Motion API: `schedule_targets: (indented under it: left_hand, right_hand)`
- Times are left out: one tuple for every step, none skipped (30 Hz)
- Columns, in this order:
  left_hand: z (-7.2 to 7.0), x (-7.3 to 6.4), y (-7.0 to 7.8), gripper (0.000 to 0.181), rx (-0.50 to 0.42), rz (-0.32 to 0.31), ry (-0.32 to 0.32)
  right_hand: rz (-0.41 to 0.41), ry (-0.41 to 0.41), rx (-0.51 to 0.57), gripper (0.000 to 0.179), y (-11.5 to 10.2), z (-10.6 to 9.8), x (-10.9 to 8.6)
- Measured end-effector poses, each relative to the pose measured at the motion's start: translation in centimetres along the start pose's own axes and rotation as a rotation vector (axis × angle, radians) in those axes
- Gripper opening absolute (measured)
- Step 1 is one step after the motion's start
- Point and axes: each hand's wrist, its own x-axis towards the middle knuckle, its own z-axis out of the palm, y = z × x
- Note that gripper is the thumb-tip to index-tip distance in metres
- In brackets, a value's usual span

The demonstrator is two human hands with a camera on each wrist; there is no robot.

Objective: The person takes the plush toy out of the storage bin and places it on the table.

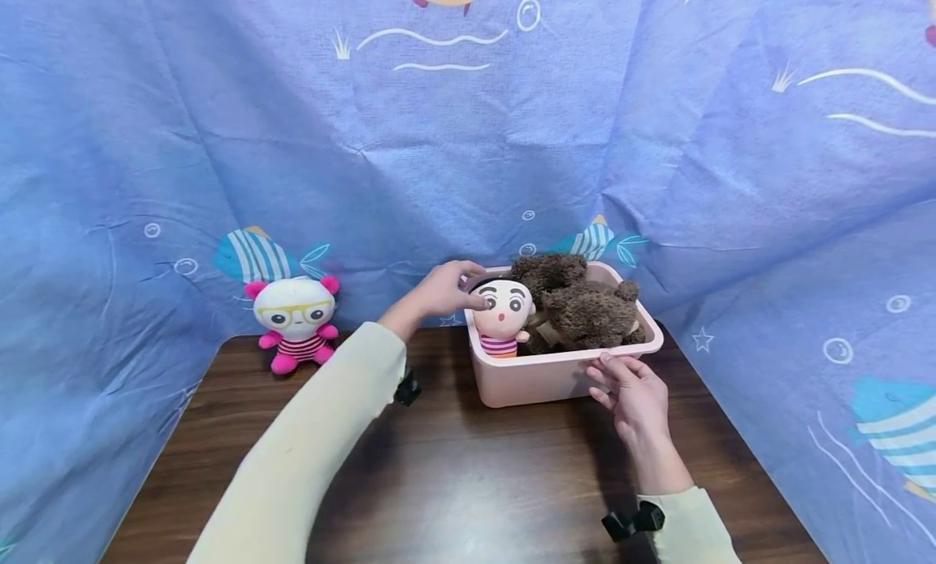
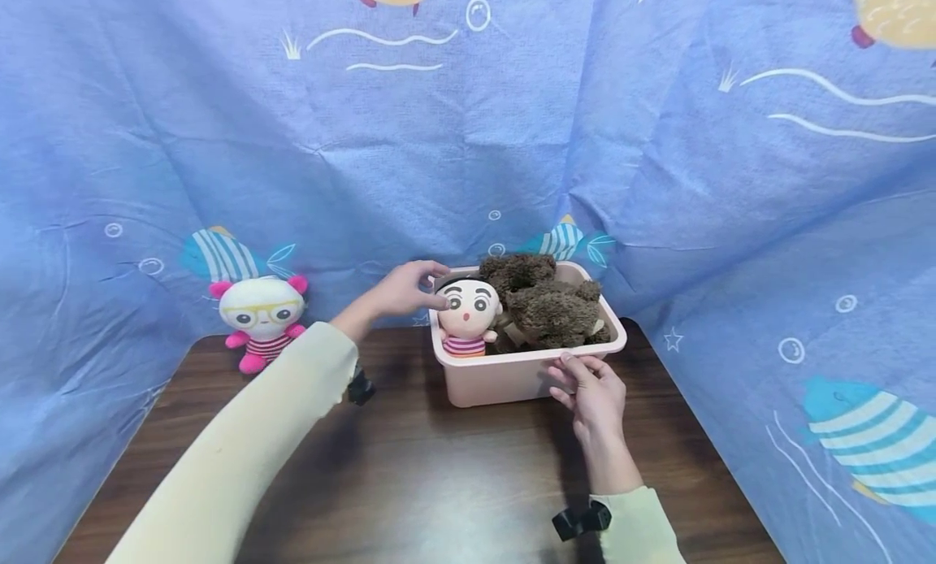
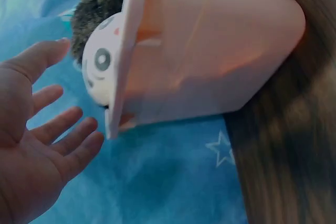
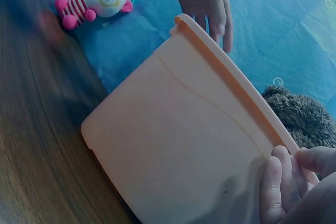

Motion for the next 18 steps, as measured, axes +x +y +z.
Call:
schedule_targets:
  left_hand:
    - [0.4,0.3,0.1,0.064,-0.005,-0.015,-0.001]
    - [0.7,0.6,0.2,0.065,-0.006,-0.025,-0.004]
    - [1.0,0.8,0.3,0.065,-0.007,-0.037,-0.002]
    - [1.3,1.1,0.4,0.065,-0.001,-0.045,-0.003]
    - [1.5,1.3,0.5,0.066,0.010,-0.051,-0.006]
    - [1.8,1.6,0.6,0.066,0.023,-0.054,-0.014]
    - [2.0,1.8,0.6,0.066,0.048,-0.055,-0.021]
    - [2.2,2.0,0.7,0.067,0.072,-0.056,-0.026]
    - [2.4,2.2,0.8,0.068,0.091,-0.058,-0.024]
    - [2.6,2.5,0.9,0.069,0.113,-0.055,-0.025]
    - [2.7,2.6,0.9,0.069,0.130,-0.051,-0.020]
    - [2.9,2.8,1.0,0.070,0.143,-0.047,-0.015]
    - [3.0,2.9,1.1,0.070,0.154,-0.043,-0.007]
    - [3.1,3.1,1.2,0.070,0.161,-0.033,0.000]
    - [3.3,3.2,1.2,0.069,0.172,-0.021,0.008]
    - [3.4,3.2,1.3,0.068,0.181,-0.013,0.013]
    - [3.6,3.3,1.4,0.066,0.186,-0.001,0.016]
    - [3.8,3.3,1.5,0.065,0.199,0.014,0.017]
  right_hand:
    - [0.001,0.001,-0.001,0.015,0.1,0.0,0.0]
    - [0.001,0.002,-0.003,0.015,0.2,0.0,0.0]
    - [0.002,0.002,0.000,0.016,0.3,0.0,0.0]
    - [0.002,0.002,0.004,0.016,0.3,0.0,0.1]
    - [0.002,0.002,0.007,0.016,0.4,-0.1,0.1]
    - [0.003,0.000,0.011,0.016,0.4,-0.1,0.1]
    - [0.004,-0.001,0.015,0.016,0.5,-0.1,0.1]
    - [0.006,-0.003,0.018,0.016,0.5,-0.2,0.1]
    - [0.006,-0.004,0.019,0.016,0.5,-0.2,0.2]
    - [0.007,-0.005,0.018,0.016,0.5,-0.2,0.2]
    - [0.007,-0.006,0.017,0.016,0.4,-0.3,0.2]
    - [0.006,-0.008,0.014,0.016,0.4,-0.3,0.3]
    - [0.004,-0.009,0.013,0.016,0.4,-0.3,0.3]
    - [0.001,-0.011,0.012,0.016,0.3,-0.2,0.3]
    - [-0.001,-0.014,0.012,0.017,0.3,-0.2,0.4]
    - [-0.002,-0.015,0.015,0.016,0.2,-0.2,0.4]
    - [-0.004,-0.016,0.018,0.016,0.2,-0.2,0.5]
    - [-0.005,-0.018,0.022,0.016,0.1,-0.2,0.5]
